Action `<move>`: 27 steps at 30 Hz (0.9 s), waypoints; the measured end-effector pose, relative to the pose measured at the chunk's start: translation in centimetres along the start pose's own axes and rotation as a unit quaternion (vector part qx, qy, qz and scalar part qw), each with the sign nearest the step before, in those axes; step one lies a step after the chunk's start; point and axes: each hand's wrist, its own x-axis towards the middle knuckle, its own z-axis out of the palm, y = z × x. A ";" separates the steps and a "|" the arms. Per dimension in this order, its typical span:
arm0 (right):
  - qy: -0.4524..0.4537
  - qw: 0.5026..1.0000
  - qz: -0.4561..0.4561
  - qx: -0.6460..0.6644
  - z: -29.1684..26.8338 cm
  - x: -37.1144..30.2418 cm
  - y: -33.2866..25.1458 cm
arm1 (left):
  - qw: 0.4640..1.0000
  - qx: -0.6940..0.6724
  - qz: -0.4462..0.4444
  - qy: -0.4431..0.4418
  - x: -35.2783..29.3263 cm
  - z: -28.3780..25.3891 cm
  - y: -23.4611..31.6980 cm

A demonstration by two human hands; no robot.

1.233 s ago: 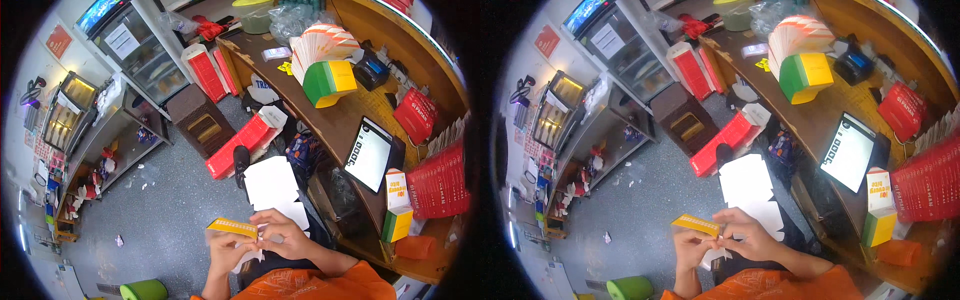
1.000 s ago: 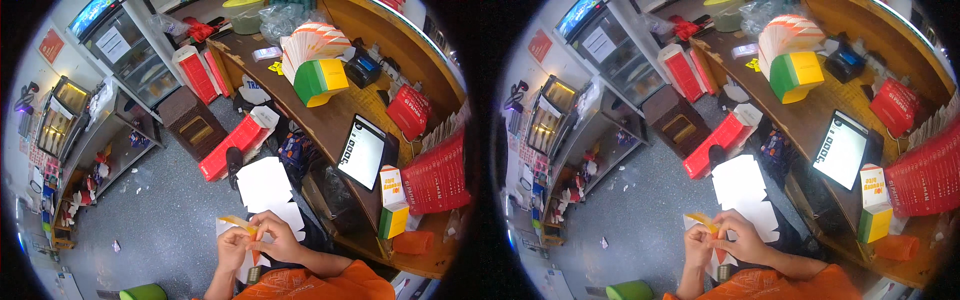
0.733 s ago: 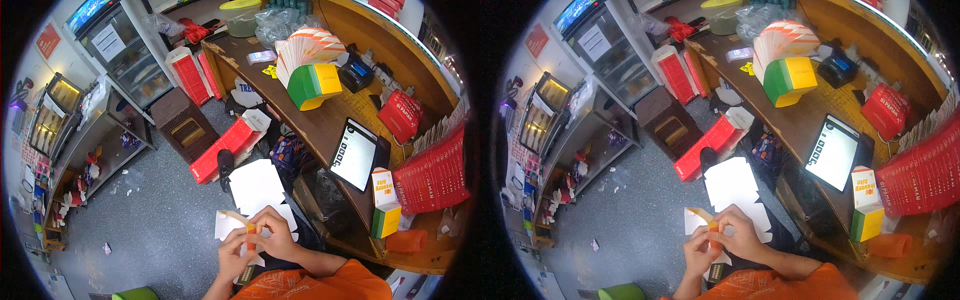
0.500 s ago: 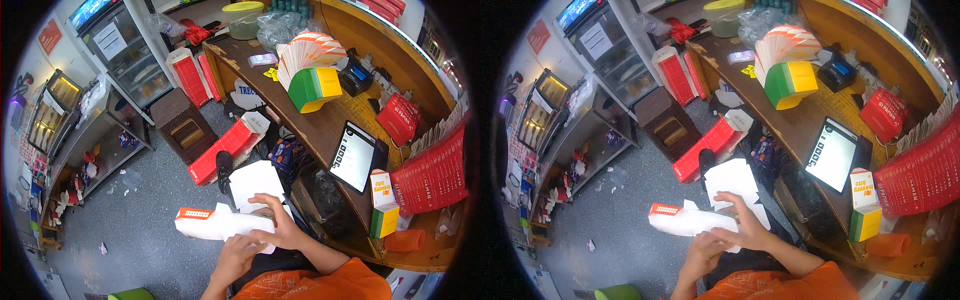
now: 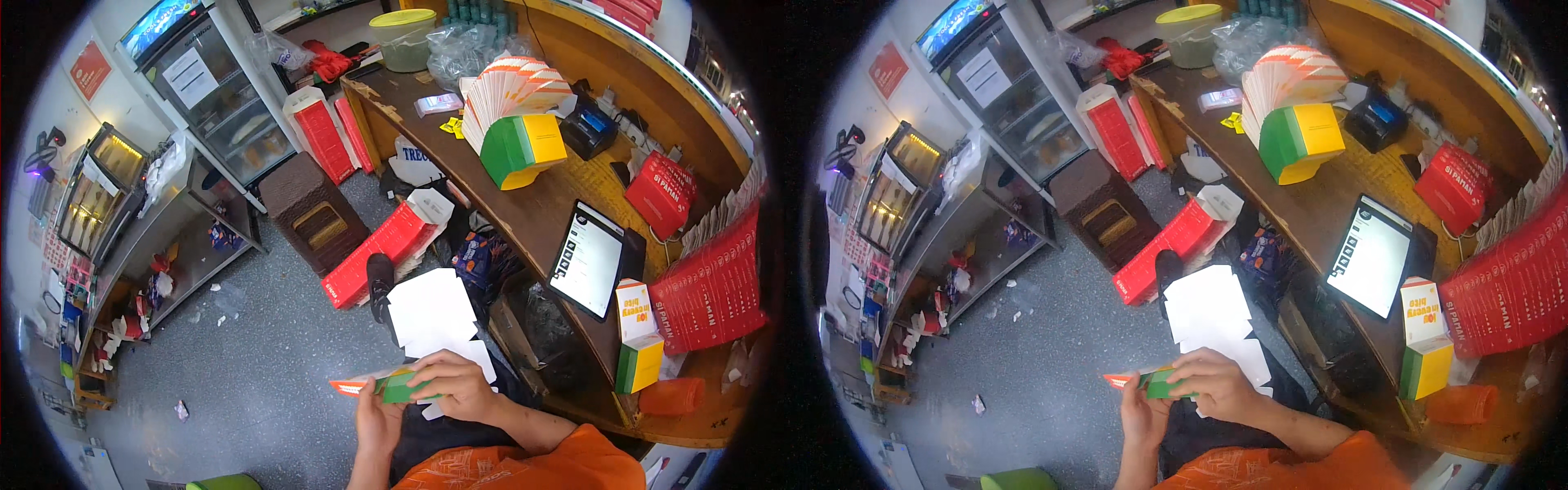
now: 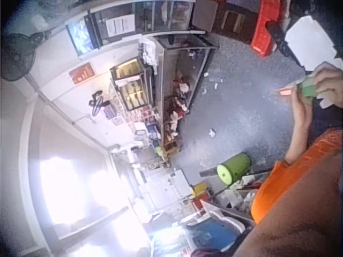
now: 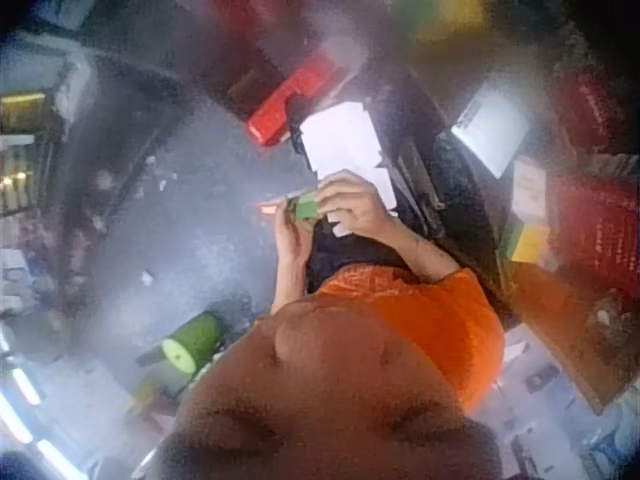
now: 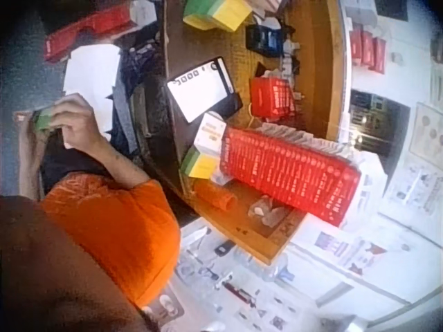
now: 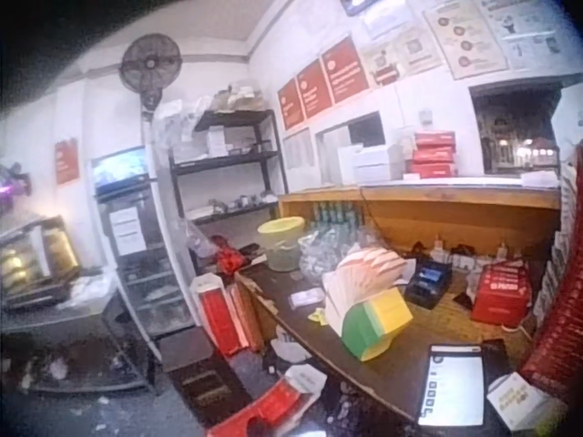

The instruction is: The person sits on the floor and assembles flat white cardboard boxes by folding the flaps and applying adhesive strips to seal the edges. The person handles the boxes one at a time, folding them into a rectangular shape and securing them with stickers.

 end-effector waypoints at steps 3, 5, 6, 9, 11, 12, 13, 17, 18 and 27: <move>0.053 0.998 0.029 0.017 0.0 -0.5 0.2 | 0.999 -0.026 -0.012 0.018 -0.1 1.0 -0.2; 0.076 0.996 0.041 0.021 -0.4 -0.7 0.2 | 0.993 -0.099 -0.060 0.013 -0.2 2.5 0.2; 0.081 0.996 0.044 0.020 -0.6 -0.9 0.2 | 0.993 -0.102 -0.054 0.026 0.0 2.4 -0.1; 0.091 0.993 0.073 0.003 -0.9 -0.5 -0.4 | 0.994 -0.092 -0.026 0.049 0.9 0.6 -1.4; 0.082 0.993 0.088 -0.017 -1.0 -0.5 -0.5 | 0.997 -0.064 0.012 0.043 1.3 -0.1 -1.3; 0.070 0.993 0.089 -0.029 -1.1 -0.6 -0.2 | 0.999 -0.032 0.033 0.018 1.4 -0.1 -1.1; 0.059 0.993 0.090 -0.041 -1.2 -0.8 0.0 | 0.998 0.000 0.055 -0.008 1.4 0.0 -1.0; 0.101 0.992 0.070 -0.041 -1.3 -0.7 -0.4 | 0.998 0.005 0.059 -0.003 1.8 0.7 -0.8; 0.109 0.991 0.056 -0.049 -1.4 -0.7 -0.4 | 0.999 -0.009 0.048 0.010 2.0 0.8 -0.8; 0.062 0.984 0.157 -0.060 -1.1 -1.1 -0.3 | 0.893 0.349 0.266 0.097 0.1 1.1 0.8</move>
